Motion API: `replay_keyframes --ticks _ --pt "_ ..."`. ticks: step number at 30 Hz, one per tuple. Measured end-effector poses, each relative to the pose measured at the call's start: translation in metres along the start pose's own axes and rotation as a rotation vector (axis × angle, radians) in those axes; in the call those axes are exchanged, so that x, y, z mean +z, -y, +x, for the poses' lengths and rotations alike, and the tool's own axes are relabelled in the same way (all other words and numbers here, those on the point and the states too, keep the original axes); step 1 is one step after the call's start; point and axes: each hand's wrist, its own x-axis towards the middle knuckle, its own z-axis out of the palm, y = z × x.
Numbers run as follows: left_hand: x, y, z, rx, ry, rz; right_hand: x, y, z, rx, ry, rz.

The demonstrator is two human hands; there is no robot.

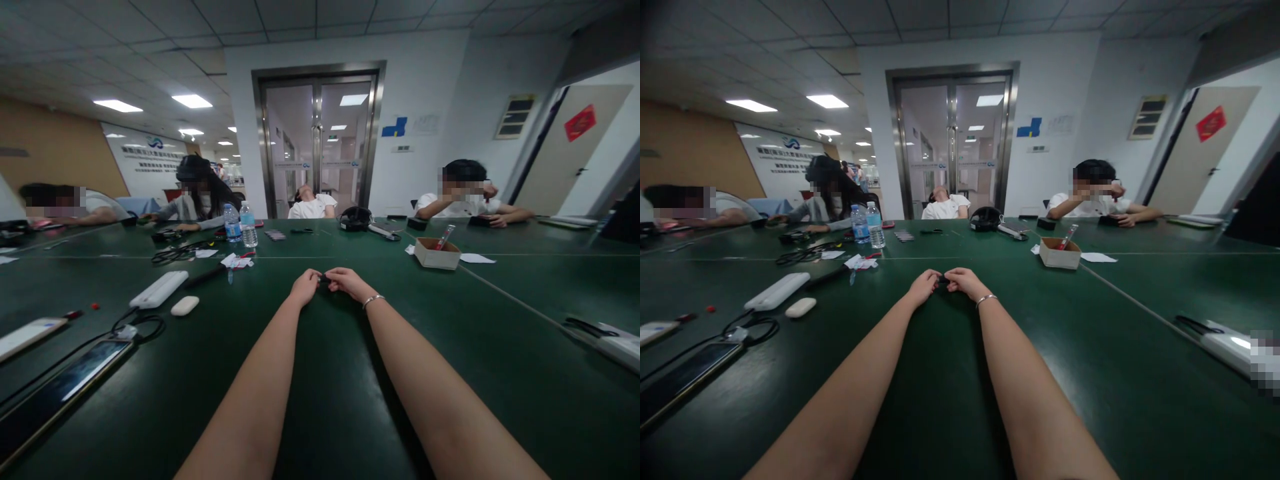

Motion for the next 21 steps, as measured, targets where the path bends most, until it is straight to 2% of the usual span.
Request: replay_keyframes --ticks 7,14,21 --pt "-0.007 0.000 -0.022 -0.002 -0.030 -0.005 0.011 -0.001 -0.006 -0.024 -0.001 -0.148" --pt "-0.017 -0.001 -0.045 0.028 -0.070 0.041 0.026 -0.002 -0.014 -0.022 -0.025 -0.200" --pt "-0.022 -0.003 -0.053 0.042 -0.094 -0.077 0.040 0.002 -0.023 -0.034 -0.056 -0.273"
